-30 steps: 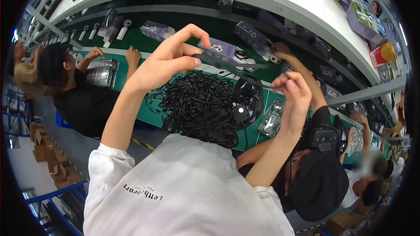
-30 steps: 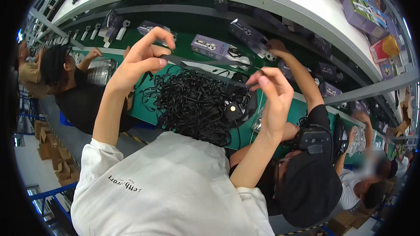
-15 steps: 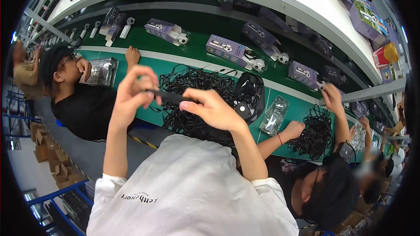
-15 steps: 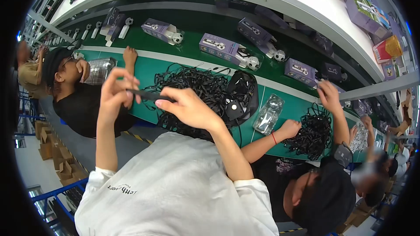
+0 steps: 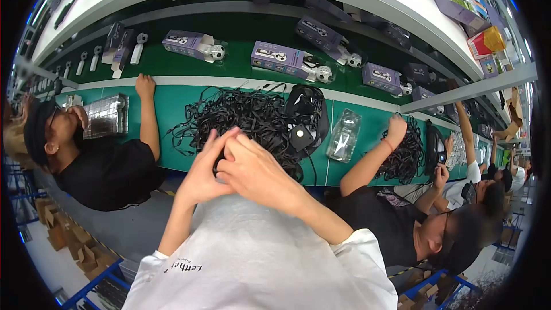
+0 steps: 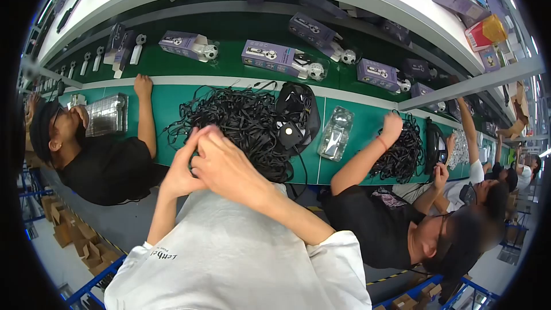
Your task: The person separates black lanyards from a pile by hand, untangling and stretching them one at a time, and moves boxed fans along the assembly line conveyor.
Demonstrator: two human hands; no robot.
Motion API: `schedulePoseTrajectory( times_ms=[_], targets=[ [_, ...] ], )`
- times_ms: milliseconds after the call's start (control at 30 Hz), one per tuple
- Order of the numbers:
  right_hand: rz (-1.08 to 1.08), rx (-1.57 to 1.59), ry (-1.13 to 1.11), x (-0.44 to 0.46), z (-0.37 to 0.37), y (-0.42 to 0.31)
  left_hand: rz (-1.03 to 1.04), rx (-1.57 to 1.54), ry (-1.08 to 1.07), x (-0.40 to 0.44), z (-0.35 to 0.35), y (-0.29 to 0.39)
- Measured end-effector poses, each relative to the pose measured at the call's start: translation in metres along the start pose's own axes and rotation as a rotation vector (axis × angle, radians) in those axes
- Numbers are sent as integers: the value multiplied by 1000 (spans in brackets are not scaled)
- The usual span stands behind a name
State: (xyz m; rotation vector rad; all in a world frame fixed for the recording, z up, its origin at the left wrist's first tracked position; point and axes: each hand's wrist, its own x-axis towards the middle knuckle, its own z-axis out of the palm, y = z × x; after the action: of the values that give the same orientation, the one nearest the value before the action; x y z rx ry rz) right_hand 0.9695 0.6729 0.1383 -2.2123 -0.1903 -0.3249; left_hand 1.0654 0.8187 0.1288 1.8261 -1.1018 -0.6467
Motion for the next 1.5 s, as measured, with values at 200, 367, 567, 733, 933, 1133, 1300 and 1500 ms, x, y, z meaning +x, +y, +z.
schedulePoseTrajectory(
  times_ms=[200, 367, 567, 733, 933, 1133, 1300, 1500],
  targets=[
    [43, -206, 330, -1, -1, -38, -95, -557, 312, -18, 39, 0],
    [77, -196, 515, -12, 20, -40, 149, -614, 303, -9, 47, -12],
    [113, 51, 514, -9, 25, -30, 127, -462, 167, -3, 25, -2],
    [317, 282, 520, -14, 27, -9, -152, -691, 1, -6, 16, -27],
    [473, 709, 478, -11, 55, 10, -527, -1132, -51, -13, 7, -54],
    [477, 738, 451, -9, 86, 15, -609, -1456, -205, -30, -10, -67],
    [446, 408, 357, -11, 136, 2, -875, -1205, 154, -48, -1, -91],
    [341, -23, 84, -3, 162, -5, -779, -1163, 80, -56, -20, -103]
  ],
)
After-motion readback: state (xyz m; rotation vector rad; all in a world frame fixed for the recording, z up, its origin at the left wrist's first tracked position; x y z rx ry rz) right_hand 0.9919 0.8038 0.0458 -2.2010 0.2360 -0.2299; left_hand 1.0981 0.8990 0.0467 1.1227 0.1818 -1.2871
